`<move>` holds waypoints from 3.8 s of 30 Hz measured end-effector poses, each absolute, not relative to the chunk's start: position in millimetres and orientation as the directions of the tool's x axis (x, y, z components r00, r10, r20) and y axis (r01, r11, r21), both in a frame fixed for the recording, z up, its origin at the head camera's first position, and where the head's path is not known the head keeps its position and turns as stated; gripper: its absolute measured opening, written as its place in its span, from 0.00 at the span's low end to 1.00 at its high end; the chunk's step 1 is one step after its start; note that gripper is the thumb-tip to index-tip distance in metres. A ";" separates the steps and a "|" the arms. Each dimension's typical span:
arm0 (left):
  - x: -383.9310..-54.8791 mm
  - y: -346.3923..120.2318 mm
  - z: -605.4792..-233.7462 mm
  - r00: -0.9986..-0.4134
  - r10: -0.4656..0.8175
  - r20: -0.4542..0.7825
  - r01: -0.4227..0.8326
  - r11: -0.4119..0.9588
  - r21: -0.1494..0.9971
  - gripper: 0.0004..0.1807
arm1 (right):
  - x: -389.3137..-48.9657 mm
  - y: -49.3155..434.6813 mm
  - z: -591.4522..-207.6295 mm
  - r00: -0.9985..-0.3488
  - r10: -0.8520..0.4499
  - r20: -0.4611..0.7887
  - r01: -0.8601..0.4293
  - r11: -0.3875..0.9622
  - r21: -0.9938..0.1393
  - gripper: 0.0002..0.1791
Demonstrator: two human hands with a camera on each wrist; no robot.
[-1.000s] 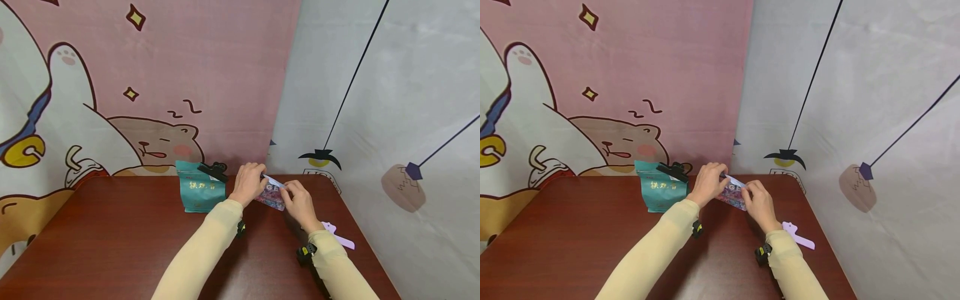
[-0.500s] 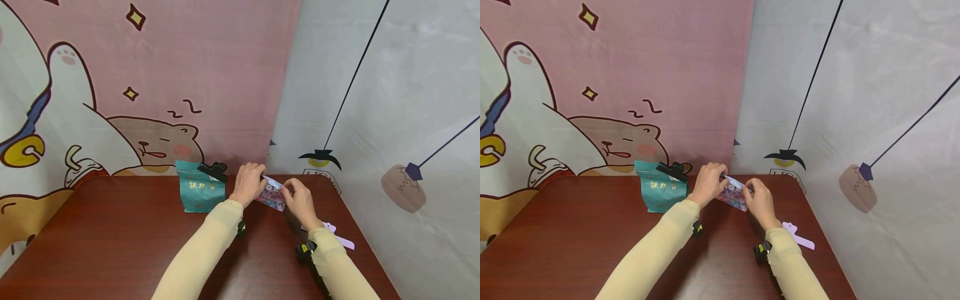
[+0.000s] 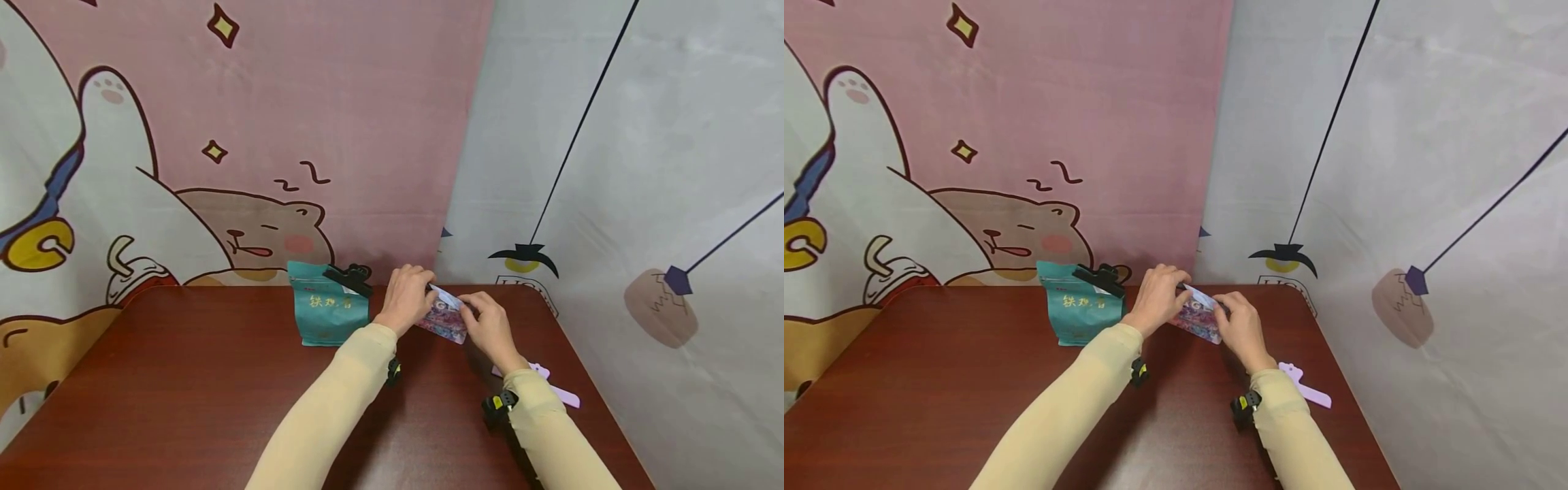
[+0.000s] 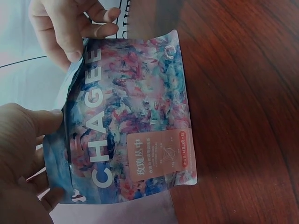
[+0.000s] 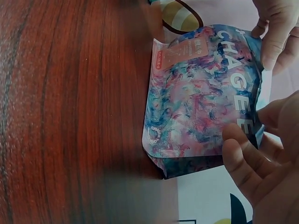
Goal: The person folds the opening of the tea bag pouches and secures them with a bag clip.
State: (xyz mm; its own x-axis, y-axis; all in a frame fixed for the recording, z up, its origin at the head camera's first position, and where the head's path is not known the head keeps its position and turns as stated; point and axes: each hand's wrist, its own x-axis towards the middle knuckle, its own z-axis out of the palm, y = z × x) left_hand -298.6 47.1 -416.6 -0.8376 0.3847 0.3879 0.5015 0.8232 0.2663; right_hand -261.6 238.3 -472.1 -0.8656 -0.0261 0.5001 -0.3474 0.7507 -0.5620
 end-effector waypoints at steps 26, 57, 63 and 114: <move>-305.3 46.8 -420.4 -0.839 0.396 0.373 0.509 0.813 0.282 0.09 | -264.4 237.8 -470.4 -0.874 -0.009 0.486 -0.305 0.789 -0.534 0.05; -298.9 59.7 -420.8 -0.859 0.396 0.325 0.481 0.842 0.246 0.12 | -270.7 228.6 -462.7 -0.811 -0.031 0.585 -0.385 0.781 -0.492 0.03; -298.7 61.5 -422.1 -0.865 0.373 0.334 0.464 0.849 0.254 0.11 | -271.6 228.6 -464.0 -0.822 -0.023 0.569 -0.371 0.779 -0.506 0.03; -304.7 45.7 -419.6 -0.808 0.418 0.415 0.545 0.798 0.258 0.09 | -271.0 245.6 -467.6 -0.844 -0.075 0.531 -0.402 0.743 -0.535 0.06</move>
